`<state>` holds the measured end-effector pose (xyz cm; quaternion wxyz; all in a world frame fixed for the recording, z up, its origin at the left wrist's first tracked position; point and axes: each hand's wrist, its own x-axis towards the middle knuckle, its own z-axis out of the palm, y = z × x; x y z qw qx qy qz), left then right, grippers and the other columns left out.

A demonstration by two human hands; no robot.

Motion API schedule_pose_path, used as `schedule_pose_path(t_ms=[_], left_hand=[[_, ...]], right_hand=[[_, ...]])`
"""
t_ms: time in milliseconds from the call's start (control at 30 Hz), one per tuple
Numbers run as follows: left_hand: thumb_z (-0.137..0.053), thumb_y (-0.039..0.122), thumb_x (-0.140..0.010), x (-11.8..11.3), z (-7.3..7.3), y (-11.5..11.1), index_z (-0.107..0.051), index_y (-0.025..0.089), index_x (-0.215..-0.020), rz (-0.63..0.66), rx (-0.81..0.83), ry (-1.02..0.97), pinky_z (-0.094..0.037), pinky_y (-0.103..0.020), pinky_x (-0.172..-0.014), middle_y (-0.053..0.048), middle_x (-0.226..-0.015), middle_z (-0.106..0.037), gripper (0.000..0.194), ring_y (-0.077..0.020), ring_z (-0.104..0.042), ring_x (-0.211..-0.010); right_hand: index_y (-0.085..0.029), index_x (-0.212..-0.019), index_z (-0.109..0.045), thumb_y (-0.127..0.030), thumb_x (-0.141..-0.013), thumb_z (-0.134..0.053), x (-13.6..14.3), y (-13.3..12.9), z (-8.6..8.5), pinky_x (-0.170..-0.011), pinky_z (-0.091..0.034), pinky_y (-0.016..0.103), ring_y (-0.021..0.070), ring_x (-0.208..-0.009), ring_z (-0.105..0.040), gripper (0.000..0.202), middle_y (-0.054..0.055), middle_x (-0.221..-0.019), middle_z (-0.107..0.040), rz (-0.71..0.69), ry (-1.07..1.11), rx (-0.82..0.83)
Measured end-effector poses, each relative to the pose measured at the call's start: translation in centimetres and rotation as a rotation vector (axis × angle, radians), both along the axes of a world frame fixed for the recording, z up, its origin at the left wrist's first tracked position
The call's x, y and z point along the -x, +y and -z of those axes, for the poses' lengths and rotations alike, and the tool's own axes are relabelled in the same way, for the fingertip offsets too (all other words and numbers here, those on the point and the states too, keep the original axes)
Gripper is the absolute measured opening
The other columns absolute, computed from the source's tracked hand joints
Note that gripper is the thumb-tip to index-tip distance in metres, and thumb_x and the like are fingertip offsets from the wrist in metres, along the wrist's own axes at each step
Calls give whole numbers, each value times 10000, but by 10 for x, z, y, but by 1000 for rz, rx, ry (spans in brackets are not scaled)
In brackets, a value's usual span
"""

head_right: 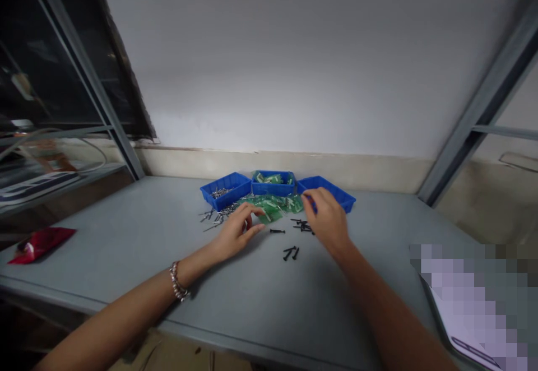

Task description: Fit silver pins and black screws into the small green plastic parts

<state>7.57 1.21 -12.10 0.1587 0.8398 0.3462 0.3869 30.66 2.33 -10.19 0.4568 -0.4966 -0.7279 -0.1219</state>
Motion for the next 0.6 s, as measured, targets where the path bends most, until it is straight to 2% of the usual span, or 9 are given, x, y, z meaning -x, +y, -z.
schedule_pose_path(t_ms=[67, 133, 233, 267, 333, 433, 467, 500, 600], left_hand=[[-490, 278, -843, 0, -1, -1, -502, 176, -1011, 2, 0, 10, -417, -292, -682, -46, -920, -470, 197, -105, -441, -644], [-484, 278, -845, 0, -1, -2, -497, 173, -1011, 8, 2, 16, -418, -292, -674, -47, -920, -463, 197, -103, -439, -637], [-474, 284, -850, 0, -2, -2, -492, 173, -1013, 7, 2, 25, -419, -296, -668, -48, -915, -460, 198, -106, -440, -639], [-471, 285, -851, 0, -2, -2, -492, 173, -1013, 7, 1, 27, -419, -297, -667, -48, -914, -460, 198, -108, -441, -640], [-464, 284, -854, -1, -1, -2, -491, 174, -1009, 8, -4, 29, -420, -301, -667, -50, -916, -460, 192, -112, -443, -643], [-454, 276, -858, -1, -1, -2, -489, 176, -999, 9, -18, 37, -421, -305, -671, -51, -912, -462, 177, -118, -444, -651], [-450, 274, -859, -1, -1, -2, -489, 177, -997, 7, -20, 41, -421, -304, -670, -51, -913, -463, 173, -119, -445, -654], [-446, 272, -860, -1, -1, -2, -489, 177, -995, 5, -21, 47, -420, -301, -670, -51, -916, -464, 170, -120, -445, -658], [-436, 256, -862, 0, -3, -3, -489, 174, -995, -1, -13, 65, -422, -297, -690, -57, -936, -467, 165, -128, -456, -695]], right_hand=[[-158, -873, -599, -290, -838, -421, -22, 9, 3, -698, -413, 327, 195, -753, -534, 225, 87, -821, -594, 217, -12, -30], [-159, -884, -618, -311, -840, -410, -40, 17, 8, -673, -408, 359, 239, -800, -526, 261, 108, -813, -584, 400, -80, 53], [-177, -973, -622, -395, -829, -422, -52, 24, 15, -658, -395, 418, 300, -866, -492, 329, 142, -900, -561, 500, -176, 145], [-182, -1000, -614, -404, -826, -427, -50, 24, 16, -670, -395, 428, 305, -883, -484, 339, 145, -930, -551, 473, -187, 141], [-187, -1014, -604, -381, -828, -437, -39, 22, 17, -711, -400, 420, 285, -894, -484, 316, 134, -938, -541, 316, -202, 142], [-196, -913, -615, -299, -823, -470, -12, 13, 19, -757, -415, 361, 221, -853, -511, 200, 85, -846, -551, -87, -276, 306], [-198, -872, -618, -277, -814, -487, -3, 10, 20, -759, -420, 341, 205, -836, -517, 164, 72, -823, -551, -183, -299, 374], [-199, -852, -618, -258, -801, -507, 5, 6, 22, -766, -422, 329, 198, -842, -521, 136, 62, -810, -549, -247, -316, 428], [-200, -825, -612, -208, -765, -547, 19, -1, 30, -772, -426, 319, 190, -856, -525, 88, 52, -823, -542, -293, -328, 513]])
